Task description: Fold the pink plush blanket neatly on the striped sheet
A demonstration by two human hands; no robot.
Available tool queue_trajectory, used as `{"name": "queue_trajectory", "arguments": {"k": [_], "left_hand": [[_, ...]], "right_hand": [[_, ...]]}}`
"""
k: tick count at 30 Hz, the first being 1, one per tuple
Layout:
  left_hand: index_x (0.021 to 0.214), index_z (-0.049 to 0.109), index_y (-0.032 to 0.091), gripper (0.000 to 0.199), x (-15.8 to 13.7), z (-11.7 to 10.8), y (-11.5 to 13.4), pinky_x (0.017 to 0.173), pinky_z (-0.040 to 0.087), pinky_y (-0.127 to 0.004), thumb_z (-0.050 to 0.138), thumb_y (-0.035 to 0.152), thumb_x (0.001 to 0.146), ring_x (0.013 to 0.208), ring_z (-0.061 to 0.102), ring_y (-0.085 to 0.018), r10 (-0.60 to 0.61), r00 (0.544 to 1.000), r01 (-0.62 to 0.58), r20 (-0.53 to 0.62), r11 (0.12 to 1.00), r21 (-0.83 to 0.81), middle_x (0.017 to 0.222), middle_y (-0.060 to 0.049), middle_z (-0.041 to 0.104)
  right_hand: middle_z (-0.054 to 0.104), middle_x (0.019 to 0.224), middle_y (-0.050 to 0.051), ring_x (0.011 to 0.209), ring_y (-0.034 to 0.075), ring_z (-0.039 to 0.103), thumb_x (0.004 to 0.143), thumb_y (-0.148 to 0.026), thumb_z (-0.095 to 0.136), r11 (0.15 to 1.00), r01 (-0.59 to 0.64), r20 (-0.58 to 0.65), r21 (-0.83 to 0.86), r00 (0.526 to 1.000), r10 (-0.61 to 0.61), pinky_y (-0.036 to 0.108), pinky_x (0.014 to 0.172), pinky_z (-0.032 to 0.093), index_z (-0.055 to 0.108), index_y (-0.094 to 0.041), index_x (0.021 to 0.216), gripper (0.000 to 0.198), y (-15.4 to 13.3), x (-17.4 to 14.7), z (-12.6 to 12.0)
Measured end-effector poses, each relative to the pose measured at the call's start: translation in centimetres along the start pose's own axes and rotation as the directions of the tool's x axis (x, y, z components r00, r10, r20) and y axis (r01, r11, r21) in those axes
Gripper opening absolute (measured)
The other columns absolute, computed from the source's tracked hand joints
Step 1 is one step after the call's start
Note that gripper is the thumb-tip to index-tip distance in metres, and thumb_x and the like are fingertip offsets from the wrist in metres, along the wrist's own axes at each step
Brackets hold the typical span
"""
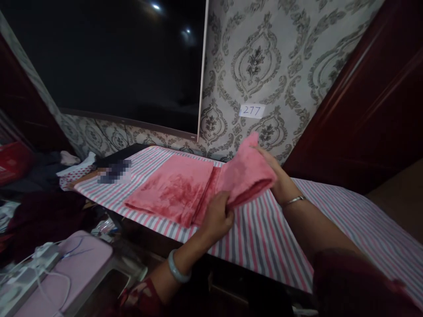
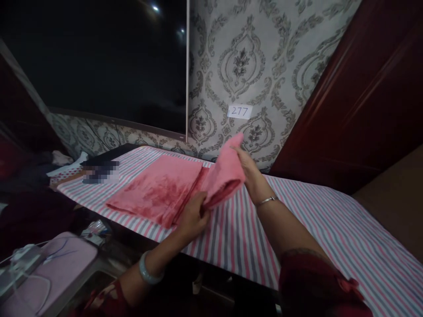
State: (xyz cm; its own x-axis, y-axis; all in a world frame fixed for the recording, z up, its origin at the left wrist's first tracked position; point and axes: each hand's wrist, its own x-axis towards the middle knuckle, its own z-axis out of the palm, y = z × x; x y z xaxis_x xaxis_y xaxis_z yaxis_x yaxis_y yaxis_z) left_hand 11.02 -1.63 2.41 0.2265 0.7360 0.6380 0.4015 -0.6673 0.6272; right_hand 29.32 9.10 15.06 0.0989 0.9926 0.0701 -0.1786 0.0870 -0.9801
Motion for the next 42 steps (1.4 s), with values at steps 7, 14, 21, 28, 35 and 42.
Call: {"name": "queue_trajectory", "arguments": {"k": [7, 14, 21, 28, 35, 42], "left_hand": [[0.087, 0.063, 0.020, 0.018, 0.0, -7.6, -3.8, 0.077, 0.051, -0.030, 0.068, 0.018, 0.070, 0.079, 0.061, -0.019, -0.434, 0.823, 0.308, -0.367, 0.883, -0.355, 0.082, -0.001, 0.066], [0.083, 0.060, 0.017, 0.019, -4.0, -12.0, -10.1, 0.058, 0.054, -0.026, 0.072, 0.012, 0.069, 0.060, 0.065, -0.015, -0.888, 0.458, 0.372, -0.041, 0.233, -0.898, 0.073, -0.001, 0.070], [0.088, 0.063, 0.016, 0.009, -4.1, -15.5, -10.2, 0.058, 0.058, -0.028, 0.062, 0.010, 0.080, 0.061, 0.069, -0.016, -0.866, 0.483, 0.268, 0.127, 0.009, -0.963, 0.077, -0.004, 0.074], [0.093, 0.062, 0.016, 0.013, -2.4, -18.4, -11.3, 0.062, 0.055, -0.026, 0.062, 0.012, 0.081, 0.060, 0.063, -0.015, -0.920, 0.383, 0.207, -0.088, 0.178, -0.962, 0.070, -0.001, 0.068], [0.097, 0.066, 0.020, 0.030, -2.6, -23.2, -13.8, 0.073, 0.048, -0.021, 0.079, 0.019, 0.070, 0.094, 0.063, -0.017, -0.686, 0.402, 0.480, -0.606, 0.722, -0.499, 0.094, -0.002, 0.068], [0.086, 0.072, 0.012, 0.032, 1.4, -25.7, -17.8, 0.058, 0.050, -0.028, 0.088, 0.028, 0.063, 0.062, 0.065, -0.020, -0.932, 0.359, 0.848, 0.043, 0.306, -0.433, 0.072, -0.008, 0.073]], "right_hand": [[0.050, 0.049, -0.006, 0.041, 0.011, 0.049, 0.090, -0.023, 0.063, 0.994, -0.102, 0.180, 0.030, 0.979, 0.095, 0.021, 0.045, 0.046, 0.052, -0.020, 0.075, 0.019, -0.1, 5.1, 16.2], [0.064, 0.062, -0.004, 0.048, 0.013, 0.062, 0.089, -0.012, 0.063, 0.954, -0.241, 0.297, -0.177, 0.912, 0.285, 0.021, 0.046, 0.049, 0.051, -0.020, 0.103, 0.020, 7.5, 3.3, 20.8], [0.067, 0.066, -0.001, 0.050, 0.010, 0.061, 0.082, -0.012, 0.067, 0.938, -0.285, 0.126, -0.196, 0.941, 0.313, 0.017, 0.046, 0.047, 0.058, -0.019, 0.097, 0.018, 12.1, 3.0, 11.4], [0.068, 0.076, 0.001, 0.058, 0.014, 0.064, 0.081, -0.011, 0.067, 0.898, -0.397, -0.025, -0.191, 0.916, 0.400, 0.024, 0.050, 0.054, 0.057, -0.021, 0.099, 0.024, 15.8, -0.6, 3.9], [0.073, 0.087, 0.011, 0.074, 0.023, 0.073, 0.091, -0.027, 0.063, 0.856, -0.513, 0.130, -0.065, 0.846, 0.517, 0.034, 0.066, 0.060, 0.052, -0.021, 0.105, 0.019, 17.1, -2.5, 3.6], [0.071, 0.075, 0.002, 0.060, 0.022, 0.066, 0.088, -0.041, 0.065, 0.857, -0.508, 0.244, -0.086, 0.823, 0.513, 0.034, 0.057, 0.057, 0.056, -0.026, 0.107, 0.026, 16.8, -4.6, 7.3]]}}
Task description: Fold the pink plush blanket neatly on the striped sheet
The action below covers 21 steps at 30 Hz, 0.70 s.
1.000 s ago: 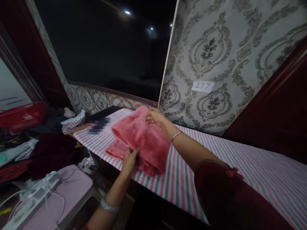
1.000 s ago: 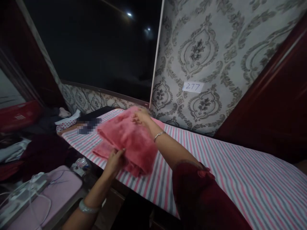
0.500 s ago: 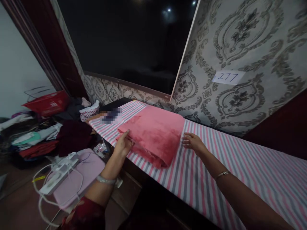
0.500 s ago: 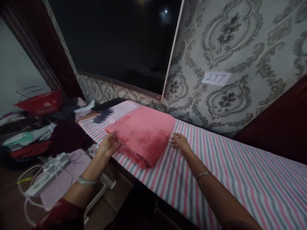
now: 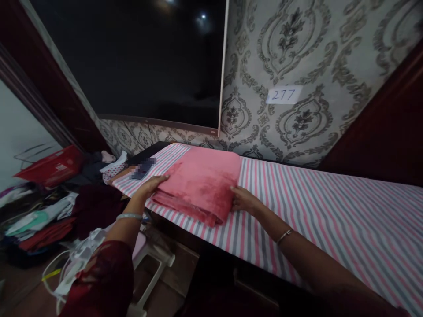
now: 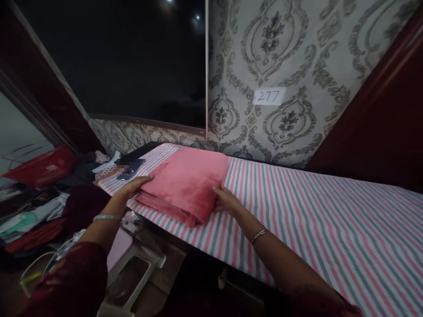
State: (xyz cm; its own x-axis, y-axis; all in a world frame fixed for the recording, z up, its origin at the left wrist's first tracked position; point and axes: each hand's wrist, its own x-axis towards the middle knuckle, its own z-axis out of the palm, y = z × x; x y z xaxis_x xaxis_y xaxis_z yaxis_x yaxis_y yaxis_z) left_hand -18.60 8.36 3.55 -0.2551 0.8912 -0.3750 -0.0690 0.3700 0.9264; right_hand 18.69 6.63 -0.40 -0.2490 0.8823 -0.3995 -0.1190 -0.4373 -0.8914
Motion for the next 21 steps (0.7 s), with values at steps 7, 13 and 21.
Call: {"name": "queue_trajectory", "arguments": {"k": [7, 13, 21], "left_hand": [[0.088, 0.072, 0.009, 0.021, 0.4, 1.2, 1.9, 0.056, 0.059, -0.038, 0.075, 0.018, 0.070, 0.057, 0.069, -0.027, -0.178, 0.977, 0.185, 0.120, 0.982, -0.047, 0.068, -0.014, 0.074], [0.102, 0.069, 0.010, 0.027, -6.6, 7.3, 2.0, 0.067, 0.061, -0.038, 0.068, 0.017, 0.076, 0.069, 0.073, -0.026, 0.035, 0.992, 0.006, 0.120, 0.947, -0.322, 0.078, -0.010, 0.075], [0.159, 0.014, 0.041, 0.113, -19.0, 18.5, -13.2, 0.079, 0.058, -0.040, 0.082, 0.031, 0.070, 0.096, 0.072, -0.026, 0.072, 0.709, 0.139, 0.702, 0.961, -0.239, 0.136, -0.012, 0.060]], "right_hand": [[0.075, 0.096, -0.004, 0.097, 0.020, 0.069, 0.075, -0.012, 0.065, 0.953, 0.285, -0.136, 0.098, 0.953, -0.271, 0.028, 0.082, 0.057, 0.060, -0.028, 0.097, 0.027, -0.2, 0.2, 4.7], [0.074, 0.076, 0.002, 0.071, 0.019, 0.067, 0.067, -0.004, 0.062, 0.957, 0.290, -0.112, -0.009, 0.951, -0.289, 0.027, 0.072, 0.056, 0.068, -0.017, 0.086, 0.023, -8.0, -0.7, -1.9], [0.076, 0.084, 0.006, 0.078, 0.024, 0.070, 0.068, -0.008, 0.073, 0.868, 0.041, -0.423, -0.495, 0.861, -0.282, 0.039, 0.085, 0.057, 0.076, -0.017, 0.097, 0.030, -8.2, -6.5, -20.6]]}}
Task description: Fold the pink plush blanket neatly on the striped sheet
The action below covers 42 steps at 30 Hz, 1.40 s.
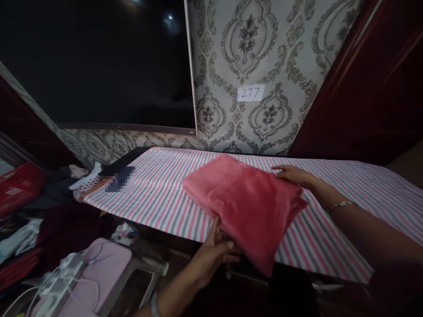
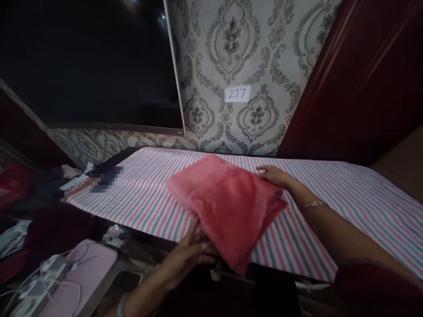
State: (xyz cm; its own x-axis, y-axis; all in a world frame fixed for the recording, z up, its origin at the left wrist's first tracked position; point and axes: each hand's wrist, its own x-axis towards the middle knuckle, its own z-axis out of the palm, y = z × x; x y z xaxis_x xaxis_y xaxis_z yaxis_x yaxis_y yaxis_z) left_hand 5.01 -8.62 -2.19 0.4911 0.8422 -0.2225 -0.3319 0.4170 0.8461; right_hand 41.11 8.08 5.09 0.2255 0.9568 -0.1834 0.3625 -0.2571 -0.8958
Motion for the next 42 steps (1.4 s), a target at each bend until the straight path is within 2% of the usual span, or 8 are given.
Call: {"name": "queue_trajectory", "arguments": {"k": [4, 8, 11, 16, 22, 27, 34, 42], "left_hand": [[0.146, 0.041, 0.030, 0.092, 0.9, -2.6, -0.3, 0.085, 0.057, -0.039, 0.085, 0.032, 0.066, 0.097, 0.072, -0.025, 0.023, 0.987, -0.031, -0.161, 0.998, -0.046, 0.126, -0.011, 0.063], [0.126, 0.052, 0.025, 0.069, 2.9, -6.1, 5.8, 0.081, 0.057, -0.034, 0.085, 0.020, 0.065, 0.091, 0.071, -0.021, 0.154, 0.868, -0.204, -0.472, 0.977, -0.055, 0.105, -0.006, 0.069], [0.121, 0.056, 0.025, 0.061, 5.3, -7.9, 10.2, 0.071, 0.054, -0.029, 0.084, 0.023, 0.067, 0.078, 0.067, -0.017, 0.248, 0.814, -0.246, -0.525, 0.966, 0.076, 0.092, -0.001, 0.071], [0.103, 0.068, 0.018, 0.049, 10.2, -9.9, 14.2, 0.064, 0.050, -0.027, 0.082, 0.050, 0.068, 0.076, 0.065, -0.019, 0.276, 0.825, -0.111, -0.494, 0.935, 0.338, 0.082, -0.004, 0.072], [0.092, 0.076, 0.016, 0.048, 13.9, -11.3, 16.5, 0.060, 0.049, -0.026, 0.086, 0.050, 0.060, 0.085, 0.068, -0.024, 0.195, 0.891, 0.088, -0.410, 0.812, 0.577, 0.096, -0.009, 0.077], [0.084, 0.076, 0.015, 0.043, 15.6, -11.4, 17.7, 0.067, 0.057, -0.030, 0.091, 0.042, 0.053, 0.084, 0.072, -0.026, 0.029, 0.939, 0.183, -0.343, 0.801, 0.569, 0.093, -0.013, 0.078], [0.085, 0.074, 0.014, 0.040, 14.9, -9.9, 17.4, 0.063, 0.061, -0.028, 0.090, 0.032, 0.053, 0.070, 0.073, -0.022, -0.055, 0.951, 0.188, -0.303, 0.884, 0.428, 0.086, -0.012, 0.078], [0.079, 0.072, 0.010, 0.037, 11.8, -6.3, 19.6, 0.059, 0.059, -0.027, 0.090, 0.026, 0.051, 0.068, 0.072, -0.022, 0.286, 0.931, -0.154, -0.228, 0.872, 0.464, 0.074, -0.010, 0.075]], "right_hand": [[0.075, 0.104, 0.012, 0.106, 0.031, 0.069, 0.078, -0.024, 0.071, 0.999, 0.044, -0.207, 0.003, 0.977, -0.043, 0.045, 0.104, 0.051, 0.073, -0.018, 0.110, 0.032, 7.0, -3.3, -1.7], [0.065, 0.132, 0.013, 0.120, 0.031, 0.063, 0.082, -0.035, 0.069, 0.984, 0.062, -0.365, 0.165, 0.931, 0.003, 0.046, 0.106, 0.051, 0.059, -0.024, 0.133, 0.053, 11.5, -8.0, -0.7], [0.064, 0.132, 0.014, 0.109, 0.028, 0.069, 0.087, -0.034, 0.064, 0.863, -0.003, -0.256, 0.505, 0.955, 0.153, 0.044, 0.095, 0.059, 0.051, -0.027, 0.133, 0.048, 12.5, -11.8, 1.2], [0.071, 0.114, 0.012, 0.100, 0.025, 0.072, 0.092, -0.033, 0.059, 0.599, -0.208, 0.095, 0.773, 0.972, 0.215, 0.044, 0.097, 0.056, 0.056, -0.024, 0.099, 0.012, 11.0, -16.3, 3.9], [0.071, 0.104, 0.011, 0.090, 0.023, 0.069, 0.096, -0.037, 0.057, 0.585, -0.287, 0.201, 0.758, 0.957, 0.210, 0.039, 0.086, 0.057, 0.062, -0.020, 0.098, 0.018, 9.2, -17.0, 5.5], [0.070, 0.091, 0.010, 0.081, 0.021, 0.064, 0.091, -0.051, 0.062, 0.660, -0.283, 0.164, 0.696, 0.957, 0.238, 0.031, 0.070, 0.053, 0.063, -0.020, 0.093, 0.031, 7.9, -15.9, 6.5], [0.073, 0.101, 0.007, 0.087, 0.025, 0.066, 0.068, -0.047, 0.083, 0.726, 0.030, -0.096, 0.687, 0.994, 0.050, 0.033, 0.071, 0.053, 0.062, -0.023, 0.100, 0.045, 5.8, -15.1, 9.1], [0.073, 0.085, 0.004, 0.074, 0.020, 0.067, 0.057, -0.030, 0.080, 0.720, 0.216, -0.234, 0.659, 0.969, -0.076, 0.031, 0.070, 0.056, 0.063, -0.020, 0.091, 0.040, 1.9, -12.3, 5.5]]}}
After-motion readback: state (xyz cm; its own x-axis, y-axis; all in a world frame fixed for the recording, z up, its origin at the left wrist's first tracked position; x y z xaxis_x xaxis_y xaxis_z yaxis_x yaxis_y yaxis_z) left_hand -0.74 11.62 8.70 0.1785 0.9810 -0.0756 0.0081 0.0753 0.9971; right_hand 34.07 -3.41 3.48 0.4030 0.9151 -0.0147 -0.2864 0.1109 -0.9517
